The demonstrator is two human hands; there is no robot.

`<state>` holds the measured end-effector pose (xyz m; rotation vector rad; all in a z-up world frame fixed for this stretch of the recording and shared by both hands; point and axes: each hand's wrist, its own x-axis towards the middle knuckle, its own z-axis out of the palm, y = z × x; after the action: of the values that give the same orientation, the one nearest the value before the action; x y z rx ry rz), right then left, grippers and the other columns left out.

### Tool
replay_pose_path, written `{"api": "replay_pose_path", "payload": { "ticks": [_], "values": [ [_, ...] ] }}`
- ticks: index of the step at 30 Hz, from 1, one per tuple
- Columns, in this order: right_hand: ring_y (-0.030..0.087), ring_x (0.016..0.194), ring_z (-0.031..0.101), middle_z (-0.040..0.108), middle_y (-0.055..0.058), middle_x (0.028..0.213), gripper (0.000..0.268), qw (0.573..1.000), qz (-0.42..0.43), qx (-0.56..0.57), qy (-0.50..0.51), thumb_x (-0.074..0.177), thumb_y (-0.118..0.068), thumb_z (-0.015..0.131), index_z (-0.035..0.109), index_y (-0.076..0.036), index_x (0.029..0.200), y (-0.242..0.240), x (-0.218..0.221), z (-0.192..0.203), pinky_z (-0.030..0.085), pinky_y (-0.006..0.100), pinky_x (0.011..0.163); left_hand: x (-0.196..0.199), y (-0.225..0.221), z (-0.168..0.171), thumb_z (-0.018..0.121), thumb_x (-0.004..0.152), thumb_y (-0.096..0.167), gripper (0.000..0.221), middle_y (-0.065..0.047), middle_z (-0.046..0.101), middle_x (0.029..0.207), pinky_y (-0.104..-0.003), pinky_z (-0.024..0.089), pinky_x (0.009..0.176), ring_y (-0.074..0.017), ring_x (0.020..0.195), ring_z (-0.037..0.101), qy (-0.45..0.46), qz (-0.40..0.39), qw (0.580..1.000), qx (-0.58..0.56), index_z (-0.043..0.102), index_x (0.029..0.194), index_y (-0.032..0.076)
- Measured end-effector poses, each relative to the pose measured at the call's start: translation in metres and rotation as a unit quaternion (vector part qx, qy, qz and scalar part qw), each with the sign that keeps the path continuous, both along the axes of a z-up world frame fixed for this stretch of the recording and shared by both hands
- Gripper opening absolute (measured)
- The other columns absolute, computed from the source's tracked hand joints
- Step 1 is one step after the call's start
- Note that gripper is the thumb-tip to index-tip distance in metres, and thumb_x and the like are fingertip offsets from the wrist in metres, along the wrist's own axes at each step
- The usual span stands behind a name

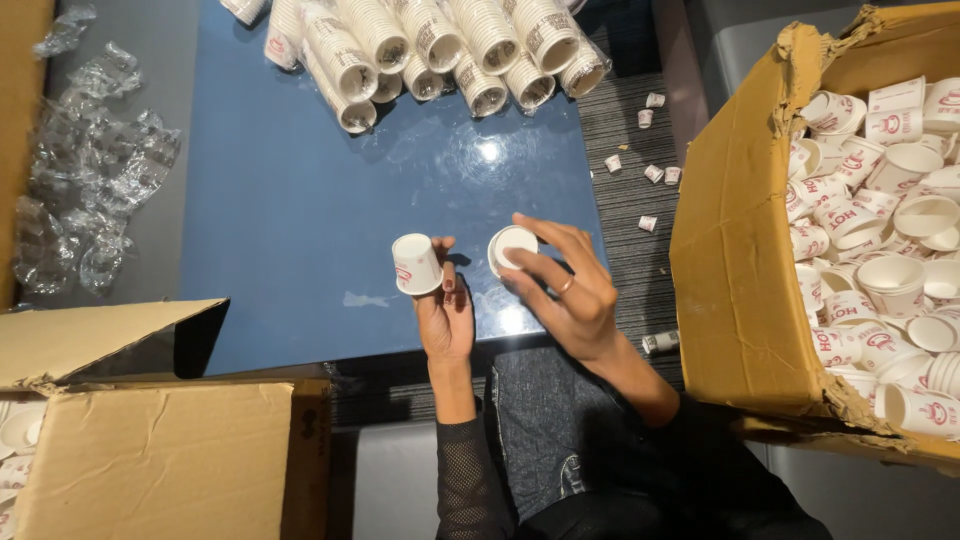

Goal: Arranging and packaging stacks of paper cups into plastic sleeves from a bulk cardboard container.

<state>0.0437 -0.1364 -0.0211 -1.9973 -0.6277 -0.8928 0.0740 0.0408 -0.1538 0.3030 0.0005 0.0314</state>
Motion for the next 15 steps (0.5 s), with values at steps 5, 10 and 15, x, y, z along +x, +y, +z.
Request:
{"api": "replay_pose_path", "payload": {
  "ticks": [5, 10, 15],
  "values": [
    [0.029, 0.111, 0.069, 0.069, 0.016, 0.128, 0.029, 0.998, -0.022, -0.004, 0.057, 0.085, -0.013, 0.084, 0.074, -0.002, 0.109, -0.002, 0.014, -0.027, 0.058, 0.038, 0.091, -0.002, -0.007, 0.048, 0.051, 0.110, 0.007, 0.056, -0.028, 0.049, 0.151, -0.019, 0.057, 0.072, -0.0111, 0.082, 0.064, -0.085, 0.015, 0.996, 0.027, 0.033, 0.162, 0.015],
    [0.030, 0.111, 0.070, 0.068, 0.015, 0.127, 0.037, 0.994, -0.005, 0.003, 0.106, 0.086, -0.014, 0.084, 0.069, -0.004, 0.118, 0.004, 0.011, -0.036, 0.061, 0.038, 0.090, -0.006, -0.011, 0.083, 0.052, 0.101, 0.008, 0.064, -0.033, 0.041, 0.153, -0.026, 0.059, 0.080, -0.0198, 0.089, 0.066, -0.026, 0.029, 0.999, -0.005, 0.030, 0.160, 0.017],
    [0.033, 0.119, 0.069, 0.067, 0.016, 0.130, 0.067, 0.985, -0.012, 0.021, 0.168, 0.087, -0.017, 0.084, 0.046, -0.005, 0.141, 0.001, 0.008, -0.057, 0.059, 0.043, 0.099, 0.000, -0.006, 0.057, 0.064, 0.103, 0.023, 0.066, -0.038, 0.041, 0.155, -0.036, 0.059, 0.091, -0.0325, 0.107, 0.066, -0.056, 0.026, 0.996, -0.070, 0.030, 0.159, 0.014]
  ]
}}
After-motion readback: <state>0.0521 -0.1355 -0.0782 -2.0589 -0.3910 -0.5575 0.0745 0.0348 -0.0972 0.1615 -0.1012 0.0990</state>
